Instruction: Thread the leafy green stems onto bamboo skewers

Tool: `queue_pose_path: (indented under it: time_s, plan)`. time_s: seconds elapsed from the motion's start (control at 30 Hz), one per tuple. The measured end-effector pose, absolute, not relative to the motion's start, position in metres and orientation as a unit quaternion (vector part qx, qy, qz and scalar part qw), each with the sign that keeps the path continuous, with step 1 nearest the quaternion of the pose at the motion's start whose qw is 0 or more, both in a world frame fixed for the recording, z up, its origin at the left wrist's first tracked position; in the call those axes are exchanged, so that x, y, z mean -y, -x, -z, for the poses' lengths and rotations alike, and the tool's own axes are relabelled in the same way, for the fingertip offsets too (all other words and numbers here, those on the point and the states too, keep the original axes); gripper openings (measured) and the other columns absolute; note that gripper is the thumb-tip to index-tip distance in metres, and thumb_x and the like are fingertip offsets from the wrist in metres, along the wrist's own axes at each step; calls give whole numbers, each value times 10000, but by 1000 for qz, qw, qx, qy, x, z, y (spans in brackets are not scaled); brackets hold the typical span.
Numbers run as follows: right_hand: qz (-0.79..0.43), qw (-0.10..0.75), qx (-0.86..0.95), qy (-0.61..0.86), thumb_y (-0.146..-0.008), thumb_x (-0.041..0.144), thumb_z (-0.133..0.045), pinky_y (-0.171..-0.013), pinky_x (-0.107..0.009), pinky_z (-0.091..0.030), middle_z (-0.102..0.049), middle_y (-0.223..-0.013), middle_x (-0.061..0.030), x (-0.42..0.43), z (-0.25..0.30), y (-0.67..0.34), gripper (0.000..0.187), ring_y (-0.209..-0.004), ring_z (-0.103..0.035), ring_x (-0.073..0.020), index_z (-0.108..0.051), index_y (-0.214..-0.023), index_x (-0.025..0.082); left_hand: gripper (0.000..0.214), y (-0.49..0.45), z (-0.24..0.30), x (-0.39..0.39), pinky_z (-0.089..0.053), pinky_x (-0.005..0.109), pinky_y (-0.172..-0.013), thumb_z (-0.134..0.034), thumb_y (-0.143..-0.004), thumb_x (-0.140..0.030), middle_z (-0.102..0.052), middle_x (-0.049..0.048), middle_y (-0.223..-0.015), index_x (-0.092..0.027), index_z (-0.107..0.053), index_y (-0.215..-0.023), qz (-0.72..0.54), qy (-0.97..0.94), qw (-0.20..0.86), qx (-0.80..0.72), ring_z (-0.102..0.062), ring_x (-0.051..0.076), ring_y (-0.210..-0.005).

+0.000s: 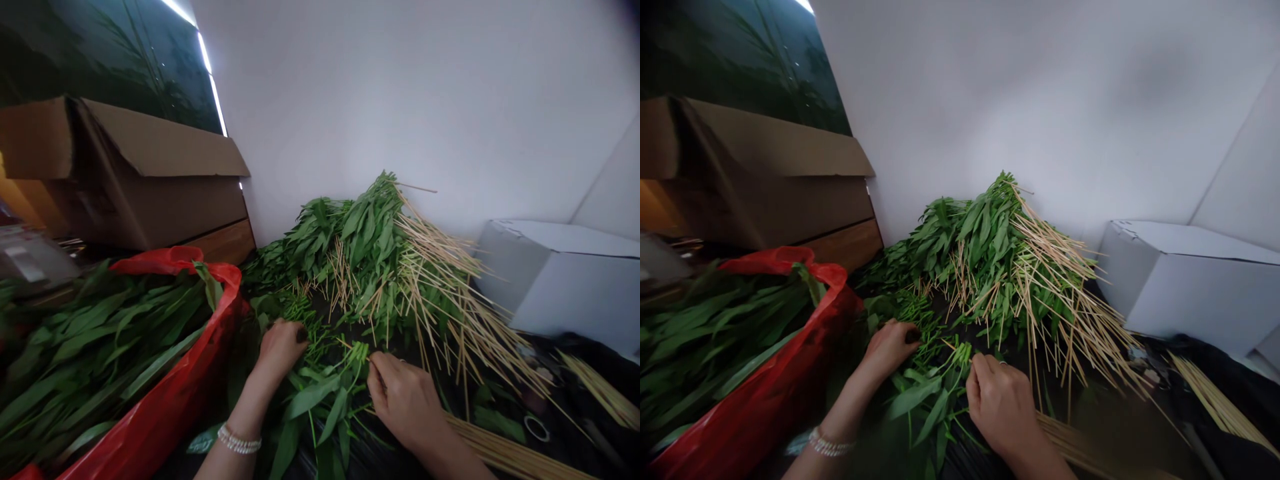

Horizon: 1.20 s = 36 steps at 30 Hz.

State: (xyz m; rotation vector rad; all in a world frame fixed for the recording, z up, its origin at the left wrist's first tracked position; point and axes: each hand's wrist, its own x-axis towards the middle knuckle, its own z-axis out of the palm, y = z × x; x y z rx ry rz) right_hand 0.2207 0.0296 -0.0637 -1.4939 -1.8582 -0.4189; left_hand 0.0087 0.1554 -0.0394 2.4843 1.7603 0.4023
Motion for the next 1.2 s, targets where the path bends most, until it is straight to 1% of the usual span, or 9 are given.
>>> queue_pose_path:
  time_s: [0.23, 0.43, 0.53, 0.63, 0.7, 0.77, 0.9, 1.07, 1.2]
  plan:
    - [165, 351, 719, 576, -932, 194, -367, -571, -284, -267, -547, -613, 29, -29, 63, -221, 261, -519, -528, -123, -529, -729, 206, 143, -15, 43, -158, -441, 311, -713, -613, -726, -153, -717, 49, -805, -231, -729, -756, -217, -804, 52, -550, -588, 253, -881]
    - [163, 354, 719, 576, -925, 183, -369, -571, -282, -276, -543, -609, 28, -29, 62, -220, 257, -517, -529, -122, -528, -724, 206, 84, -16, 27, -156, -389, 382, -955, -635, -803, -264, -700, 47, -982, -211, -698, -820, -555, -701, 18, -447, -569, 225, -1015]
    - [164, 354, 718, 576, -920, 180, -367, -565, -282, -278, -542, -604, 28, -29, 61, -220, 260, -512, -526, -121, -533, -722, 204, 129, -20, 24, -153, -474, 308, -763, -665, -778, -302, -697, 40, -902, -191, -664, -844, -598, -658, 202, -411, -610, 178, -811]
    - [166, 352, 717, 578, -917, 176, -366, -566, -284, -280, -545, -601, 27, -29, 60, -221, 264, -512, -526, -120, -536, -717, 204, 222, -25, 23, -150, -438, 205, -562, -711, -737, -334, -664, 9, -757, -172, -627, -863, -575, -586, 448, -354, -554, 101, -602]
    - [165, 350, 718, 579, -915, 173, -369, -568, -282, -284, -554, -609, 25, -29, 60, -221, 259, -519, -531, -120, -543, -725, 202, 278, -28, 23, -147, -428, 176, -552, -753, -701, -346, -666, 8, -761, -164, -630, -871, -565, -525, 553, -315, -535, 72, -580]
    - [162, 350, 718, 580, -917, 172, -372, -567, -279, -288, -561, -616, 24, -29, 61, -221, 256, -525, -536, -119, -547, -732, 201, 330, -29, 22, -146, -441, 171, -577, -790, -658, -352, -683, 18, -798, -161, -660, -894, -559, -482, 604, -299, -542, 62, -593]
    - [162, 360, 715, 577, -925, 183, -383, -565, -275, -302, -547, -604, 26, -29, 62, -221, 259, -515, -532, -120, -548, -726, 199, 384, -31, 26, -147, -476, 198, -641, -786, -653, -378, -722, 39, -847, -162, -720, -963, -537, -515, 570, -348, -592, 90, -650]
    - [162, 377, 720, 560, -941, 166, -377, -589, -265, -347, -598, -679, 4, -28, 59, -220, 242, -573, -583, -130, -596, -841, 177, 248, -38, 33, -147, -499, 274, -755, -708, -716, -341, -749, 66, -875, -147, -747, -864, -506, -635, 424, -402, -660, 188, -801]
    - [184, 377, 721, 552, -952, 153, -366, -575, -257, -368, -623, -711, -6, -29, 58, -221, 247, -567, -597, -126, -610, -923, 165, 182, -45, 31, -139, -489, 294, -807, -660, -753, -297, -745, 69, -862, -145, -738, -816, -476, -697, 356, -401, -661, 206, -844]
